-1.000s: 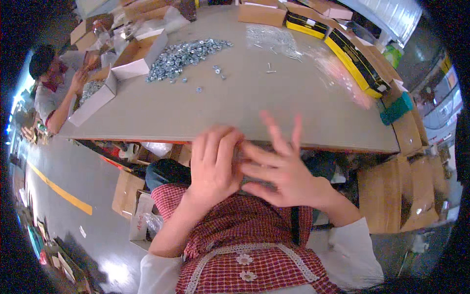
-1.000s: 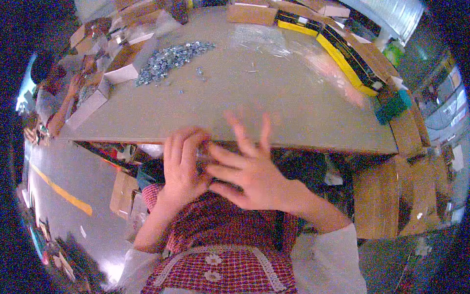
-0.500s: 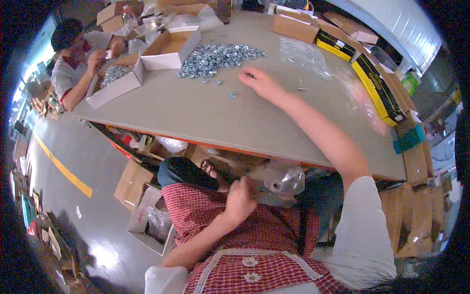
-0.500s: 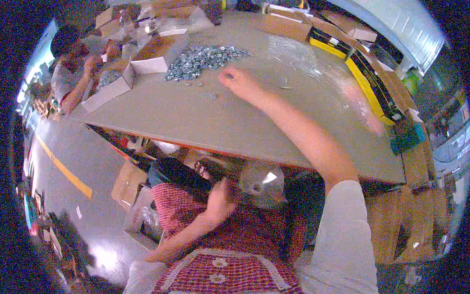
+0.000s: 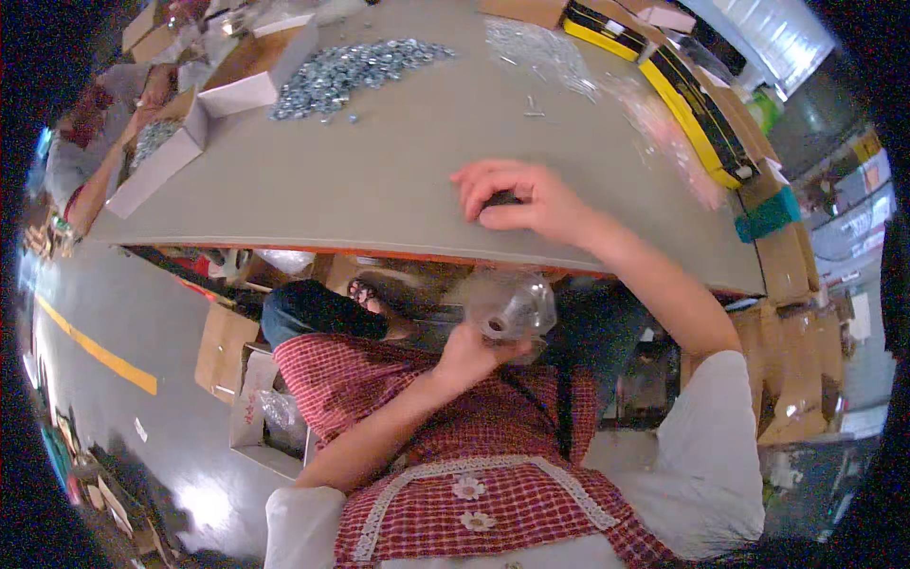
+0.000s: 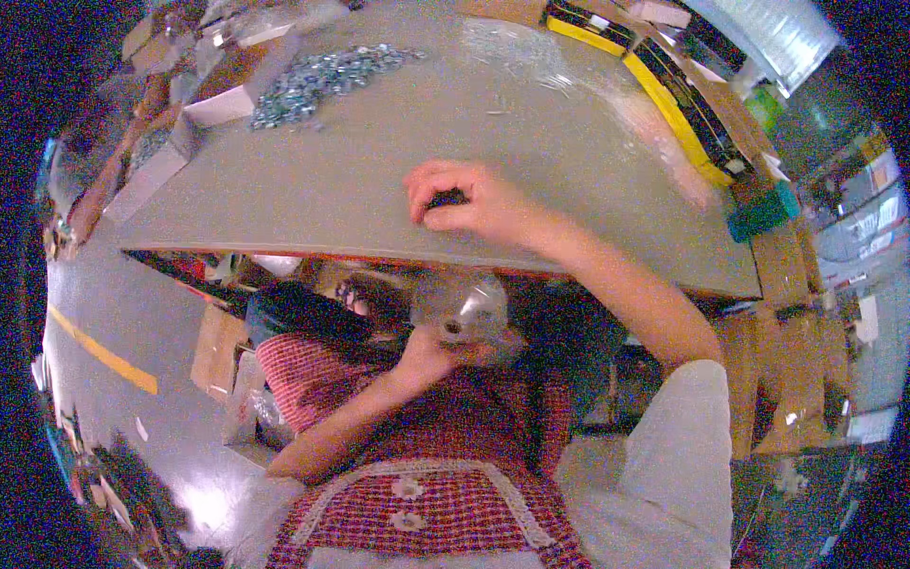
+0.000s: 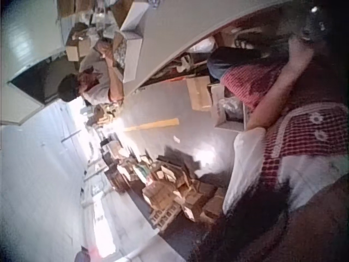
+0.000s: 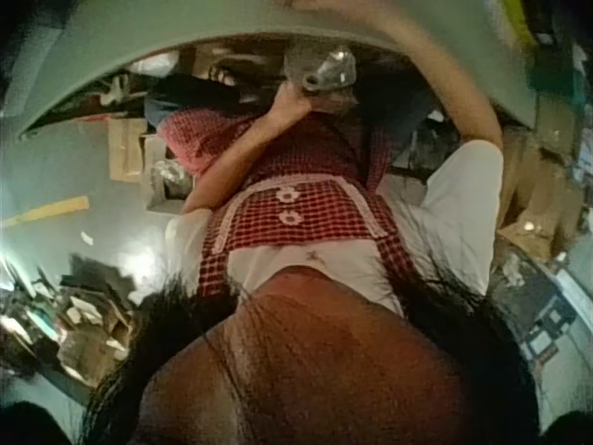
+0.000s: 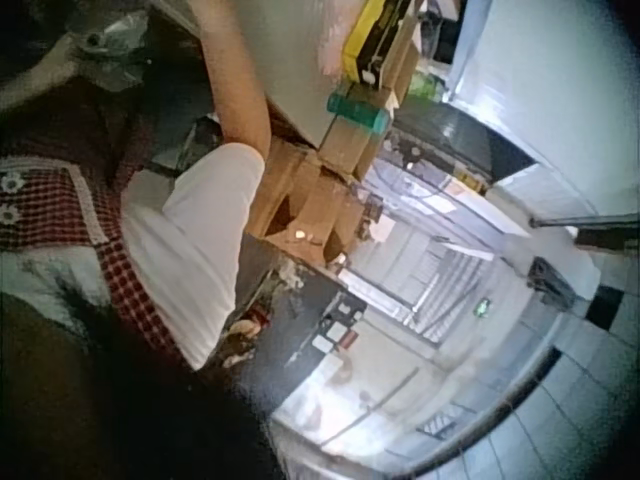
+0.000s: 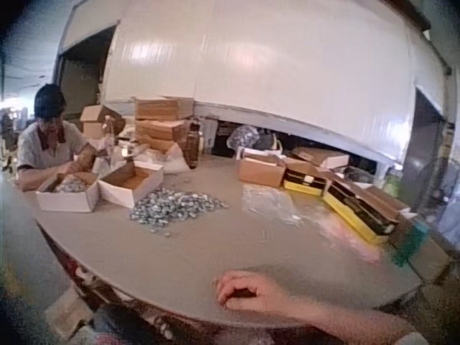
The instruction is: Packaging small metal hardware parts into a plastic bag.
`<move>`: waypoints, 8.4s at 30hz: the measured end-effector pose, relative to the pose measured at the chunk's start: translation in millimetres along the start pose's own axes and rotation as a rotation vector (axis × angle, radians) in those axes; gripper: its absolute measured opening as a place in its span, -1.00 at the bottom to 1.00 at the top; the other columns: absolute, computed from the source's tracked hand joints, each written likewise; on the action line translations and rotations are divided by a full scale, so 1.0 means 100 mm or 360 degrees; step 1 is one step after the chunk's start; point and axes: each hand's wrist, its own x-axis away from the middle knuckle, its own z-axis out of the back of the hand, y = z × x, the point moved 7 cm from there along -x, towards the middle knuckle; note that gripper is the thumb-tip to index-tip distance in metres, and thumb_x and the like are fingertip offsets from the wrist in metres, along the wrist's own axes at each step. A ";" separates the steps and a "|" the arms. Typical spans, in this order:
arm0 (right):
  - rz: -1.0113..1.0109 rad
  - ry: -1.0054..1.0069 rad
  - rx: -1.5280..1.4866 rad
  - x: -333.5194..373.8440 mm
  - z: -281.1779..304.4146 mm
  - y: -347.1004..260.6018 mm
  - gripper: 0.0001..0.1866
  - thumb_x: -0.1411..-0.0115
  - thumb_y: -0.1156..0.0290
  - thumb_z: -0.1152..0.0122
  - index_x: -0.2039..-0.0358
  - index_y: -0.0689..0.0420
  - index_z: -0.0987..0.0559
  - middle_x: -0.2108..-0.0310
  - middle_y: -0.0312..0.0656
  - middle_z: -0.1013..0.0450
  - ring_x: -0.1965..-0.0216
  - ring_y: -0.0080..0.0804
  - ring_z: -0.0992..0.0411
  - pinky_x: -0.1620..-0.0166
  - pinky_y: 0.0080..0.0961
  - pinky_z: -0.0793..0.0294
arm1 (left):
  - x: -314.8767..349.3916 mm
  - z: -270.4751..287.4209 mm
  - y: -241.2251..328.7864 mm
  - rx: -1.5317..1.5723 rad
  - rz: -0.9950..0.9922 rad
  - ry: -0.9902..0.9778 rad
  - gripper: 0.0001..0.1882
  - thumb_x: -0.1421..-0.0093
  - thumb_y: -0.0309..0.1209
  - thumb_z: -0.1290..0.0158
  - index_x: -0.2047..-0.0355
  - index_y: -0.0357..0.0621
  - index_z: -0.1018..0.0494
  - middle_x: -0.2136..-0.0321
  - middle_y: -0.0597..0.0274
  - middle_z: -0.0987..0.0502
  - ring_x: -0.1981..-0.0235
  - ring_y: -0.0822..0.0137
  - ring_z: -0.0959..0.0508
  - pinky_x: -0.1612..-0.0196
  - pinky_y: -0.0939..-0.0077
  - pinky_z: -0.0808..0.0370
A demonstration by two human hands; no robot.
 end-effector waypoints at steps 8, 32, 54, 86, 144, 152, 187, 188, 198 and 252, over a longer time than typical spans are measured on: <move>-0.0407 0.0494 -0.1083 0.10 0.17 0.14 -0.66 -0.34 0.30 0.01 0.21 0.29 -0.63 0.07 -0.10 -0.54 -0.07 -0.26 -0.42 -0.18 -0.35 -0.31 | -0.09 0.07 0.23 -0.0027 0.0089 0.0094 -0.37 0.07 -0.24 -0.40 -0.02 -0.13 -0.48 0.04 0.11 -0.56 -0.03 0.17 -0.51 -0.07 0.28 -0.45; -0.0816 0.0946 0.1928 0.53 1.87 1.23 -0.32 -0.34 -0.04 0.09 -0.17 0.35 -0.32 -0.25 0.19 -0.21 -0.24 0.16 -0.21 -0.26 -0.02 -0.20 | -0.04 0.08 0.27 -0.0266 -0.0021 0.0236 -0.57 -0.07 -0.12 -0.30 0.23 -0.20 -0.52 0.26 0.01 -0.60 0.24 0.04 -0.61 0.18 0.24 -0.53; -0.0508 0.0912 0.0481 -0.22 1.68 1.48 -0.46 -0.33 -0.03 0.04 0.00 0.18 -0.57 0.01 -0.06 -0.54 -0.04 -0.19 -0.47 -0.13 -0.35 -0.36 | -0.09 0.03 0.06 -0.0297 0.0084 0.0196 -0.52 -0.06 -0.06 -0.28 0.16 -0.15 -0.52 0.23 -0.06 -0.60 0.21 -0.02 -0.62 0.18 0.22 -0.56; -0.0248 -0.0719 0.1436 1.09 -1.01 -0.46 -0.37 -0.15 0.08 -0.20 -0.11 0.25 -0.38 -0.02 0.16 -0.40 -0.09 0.08 -0.34 -0.19 -0.01 -0.27 | -0.34 -0.15 -0.33 0.0118 -0.0167 0.0515 -0.66 -0.11 -0.36 -0.08 0.10 -0.21 -0.45 0.31 -0.19 -0.57 0.23 -0.17 -0.58 0.19 0.10 -0.50; -0.0110 0.0548 0.0429 1.12 -0.40 -1.26 -0.86 -0.18 0.43 -0.21 0.34 0.15 -0.42 0.49 -0.14 -0.39 0.49 -0.22 -0.42 0.44 -0.36 -0.40 | 0.26 0.85 2.31 -0.0537 -0.0805 0.0355 -0.89 -0.02 -0.65 -0.15 0.40 -0.28 -0.51 0.37 0.07 -0.59 0.31 0.19 -0.58 0.23 0.41 -0.49; -0.0524 0.1105 -0.0326 1.94 0.17 -0.84 -0.85 -0.23 0.35 -0.24 0.33 0.17 -0.58 0.46 -0.34 -0.51 0.46 -0.60 -0.42 0.35 -0.55 -0.45 | -0.40 0.75 1.82 -0.0003 -0.0230 0.0113 -0.86 -0.31 -0.45 -0.03 0.37 -0.25 -0.49 0.40 0.25 -0.56 0.31 0.44 -0.50 0.14 0.53 -0.46; -0.0264 0.0967 0.0311 1.17 0.12 -0.71 -0.84 -0.21 0.32 -0.23 0.29 0.13 -0.57 0.40 -0.19 -0.52 0.34 -0.33 -0.52 0.26 -0.41 -0.48 | -0.47 0.80 2.09 -0.0430 -0.0816 0.0381 -0.84 -0.15 -0.52 -0.16 0.23 -0.23 -0.53 0.22 0.11 -0.58 0.15 0.26 -0.55 0.05 0.44 -0.46; -0.0296 0.0925 0.0228 1.12 0.08 -0.78 -0.83 -0.24 0.29 -0.22 0.28 0.12 -0.57 0.40 -0.19 -0.52 0.35 -0.35 -0.51 0.26 -0.44 -0.48 | -0.46 0.76 2.05 -0.0198 -0.0778 0.0175 -0.85 -0.17 -0.53 -0.15 0.22 -0.23 -0.53 0.26 0.12 -0.59 0.18 0.30 -0.56 0.08 0.46 -0.47; -0.0526 0.0444 -0.0015 1.05 -0.09 -0.77 -0.82 -0.26 0.32 -0.19 0.25 0.17 -0.54 0.40 -0.24 -0.54 0.37 -0.49 -0.51 0.29 -0.47 -0.49 | -0.18 0.82 1.96 -0.0172 -0.0347 0.0114 -0.93 -0.19 -0.53 -0.15 0.32 -0.27 -0.56 0.47 0.18 -0.63 0.41 0.45 -0.60 0.29 0.53 -0.52; 0.0007 0.1036 0.1497 1.02 -0.30 -1.29 -0.80 0.19 0.58 -0.26 0.49 0.12 -0.47 0.39 -0.20 -0.47 0.40 -0.20 -0.44 0.34 -0.36 -0.40 | 0.05 0.76 2.11 -0.0786 -0.0738 0.0580 -0.86 0.09 -0.51 -0.19 0.54 -0.23 -0.43 0.62 0.11 -0.44 0.58 0.37 -0.43 0.50 0.46 -0.38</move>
